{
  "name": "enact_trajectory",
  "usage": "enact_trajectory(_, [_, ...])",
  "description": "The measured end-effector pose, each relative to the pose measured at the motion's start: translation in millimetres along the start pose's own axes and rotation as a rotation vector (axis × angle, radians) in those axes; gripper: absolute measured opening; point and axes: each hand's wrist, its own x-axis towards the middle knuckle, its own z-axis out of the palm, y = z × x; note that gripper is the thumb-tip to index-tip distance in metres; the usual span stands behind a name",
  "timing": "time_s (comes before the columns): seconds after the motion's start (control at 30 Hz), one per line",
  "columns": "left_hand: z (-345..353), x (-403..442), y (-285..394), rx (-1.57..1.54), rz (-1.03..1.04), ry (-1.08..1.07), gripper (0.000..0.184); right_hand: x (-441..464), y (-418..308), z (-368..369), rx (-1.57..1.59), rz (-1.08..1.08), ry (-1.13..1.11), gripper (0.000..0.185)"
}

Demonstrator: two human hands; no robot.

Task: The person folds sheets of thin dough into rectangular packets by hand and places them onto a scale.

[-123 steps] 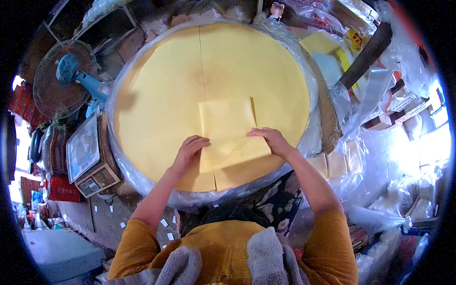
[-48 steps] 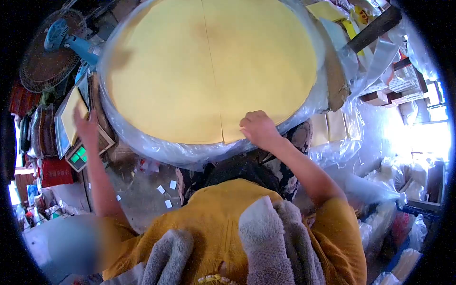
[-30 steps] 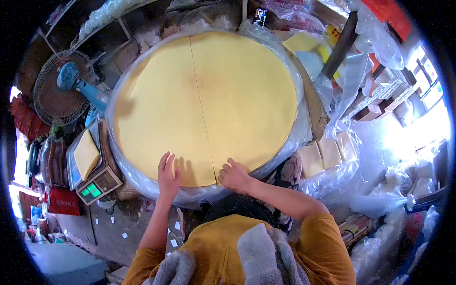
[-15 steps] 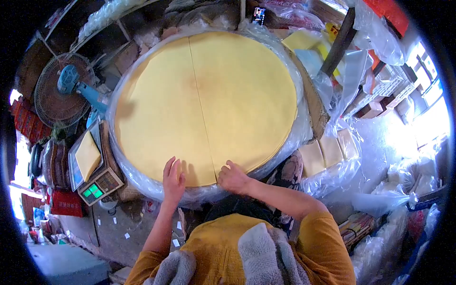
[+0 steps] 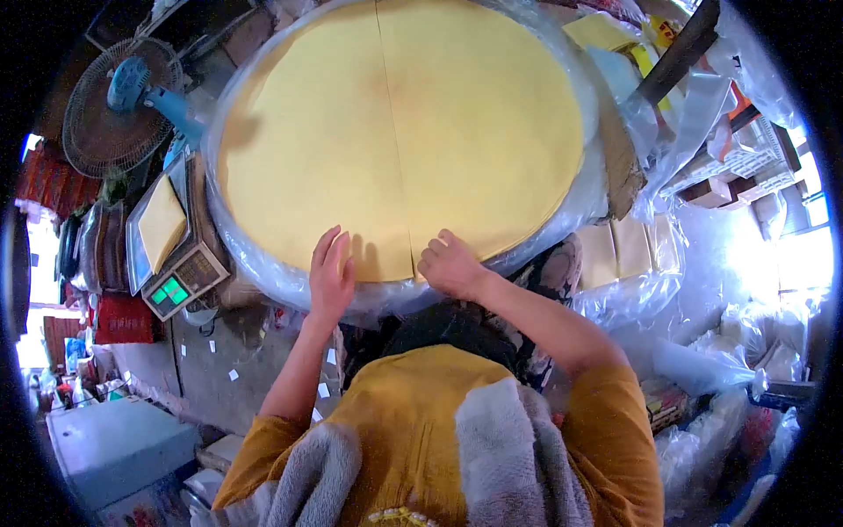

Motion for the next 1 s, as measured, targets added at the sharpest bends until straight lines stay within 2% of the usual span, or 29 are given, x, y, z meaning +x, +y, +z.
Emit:
enact_trajectory(0.1, [4.0, -1.7, 0.7, -0.026, -0.045, -0.020, 0.049, 1.2, -0.7, -5.4, 0.004, -0.005, 0.025, 0.006])
enact_trajectory(0.27, [6.1, 0.5, 6.5, -0.037, -0.027, -0.015, 0.045, -0.8, -6.6, 10.8, -0.043, -0.019, 0.078, 0.007])
enact_trajectory(0.37, [4.1, 2.3, 10.2, -0.047, -0.023, 0.004, 0.043, 1.5, -0.3, -7.4, 0.092, -0.006, 0.086, 0.010])
enact_trajectory(0.47, [4.4, 1.4, 14.9, -0.070, -0.018, 0.025, 0.042, 2.2, 8.2, -23.2, 0.406, 0.196, 0.005, 0.011])
enact_trajectory(0.57, [14.1, -1.7, 25.0, -0.171, -0.034, -0.084, 0.036, 1.8, 25.9, -32.6, 0.708, 0.452, 0.151, 0.010])
enact_trajectory(0.67, [40.8, 7.4, 43.8, -0.738, -0.592, -0.453, 0.025, 7.5, 43.9, -48.2, 1.021, 0.738, 0.217, 0.010])
enact_trajectory(0.7, [47.1, 13.8, 51.4, -0.808, -0.617, -0.465, 0.025, 7.9, 48.9, -51.6, 1.030, 0.754, 0.153, 0.013])
enact_trajectory(0.77, [56.5, 27.5, 63.4, -0.949, -0.666, -0.486, 0.028, 9.2, 46.8, -56.7, 1.026, 0.690, 0.162, 0.015])
enact_trajectory(0.9, [81.5, 30.0, 54.5, -1.138, -0.651, -0.385, 0.026, 6.7, 38.1, -66.4, 0.918, 0.590, 0.165, 0.018])
enact_trajectory(1.0, [81.9, 28.5, 59.7, -1.209, -0.682, -0.337, 0.026, 1.4, 41.5, -56.9, 0.930, 0.665, 0.124, 0.019])
